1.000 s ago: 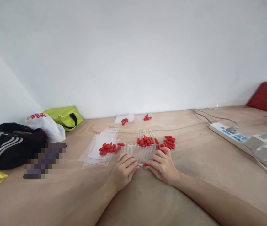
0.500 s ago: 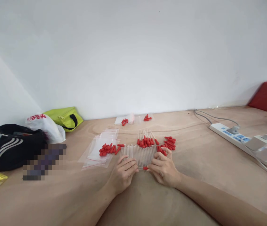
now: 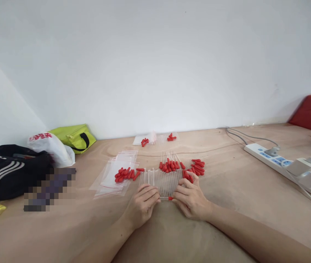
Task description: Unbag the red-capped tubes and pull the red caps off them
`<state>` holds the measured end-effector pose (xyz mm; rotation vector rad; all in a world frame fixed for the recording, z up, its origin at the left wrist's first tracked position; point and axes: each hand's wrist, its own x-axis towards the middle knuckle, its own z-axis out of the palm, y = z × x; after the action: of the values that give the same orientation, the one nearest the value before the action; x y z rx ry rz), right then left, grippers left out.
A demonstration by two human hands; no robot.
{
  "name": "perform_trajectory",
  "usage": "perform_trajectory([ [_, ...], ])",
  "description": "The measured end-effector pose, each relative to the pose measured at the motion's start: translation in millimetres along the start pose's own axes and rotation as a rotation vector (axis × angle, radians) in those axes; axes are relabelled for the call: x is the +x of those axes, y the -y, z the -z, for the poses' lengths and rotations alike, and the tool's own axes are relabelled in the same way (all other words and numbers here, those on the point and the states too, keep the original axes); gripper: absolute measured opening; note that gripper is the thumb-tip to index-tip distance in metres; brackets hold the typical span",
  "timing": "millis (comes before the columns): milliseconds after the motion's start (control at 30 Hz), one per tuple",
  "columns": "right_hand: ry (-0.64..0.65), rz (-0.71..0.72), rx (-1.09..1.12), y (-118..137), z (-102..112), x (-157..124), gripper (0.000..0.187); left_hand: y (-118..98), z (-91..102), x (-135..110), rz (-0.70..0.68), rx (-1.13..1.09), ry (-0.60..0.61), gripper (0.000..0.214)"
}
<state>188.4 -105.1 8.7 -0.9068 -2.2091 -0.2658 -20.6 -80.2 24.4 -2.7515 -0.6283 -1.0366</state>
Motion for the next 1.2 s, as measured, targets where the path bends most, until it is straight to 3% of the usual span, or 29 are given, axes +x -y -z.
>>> perform_trajectory([
  [133,0.001,-0.042,0.001,-4,5,-1,0.016,7,4.0,-5,0.058,-0.003,-0.026,0.019],
  [367,-0.165,-0.290,-0.046,-27,13,0,0.020,33,1.5,-19,0.447,0.130,-0.202,0.022],
  [633,-0.271,-0.915,-0.062,-85,19,-7,0.030,50,-13.8,-23,0.526,0.160,-0.166,0.033],
  [700,-0.251,-1.004,-0.019,-96,22,-12,0.031,49,-12.9,-23,0.533,0.149,-0.136,0.033],
  [900,-0.125,-1.039,-0.042,-109,23,-21,0.027,39,-4.1,-19,0.598,0.028,-0.035,0.031],
  [1200,-0.049,-1.062,-0.099,-115,19,-21,0.030,36,-0.7,-16,0.679,0.062,-0.038,0.030],
])
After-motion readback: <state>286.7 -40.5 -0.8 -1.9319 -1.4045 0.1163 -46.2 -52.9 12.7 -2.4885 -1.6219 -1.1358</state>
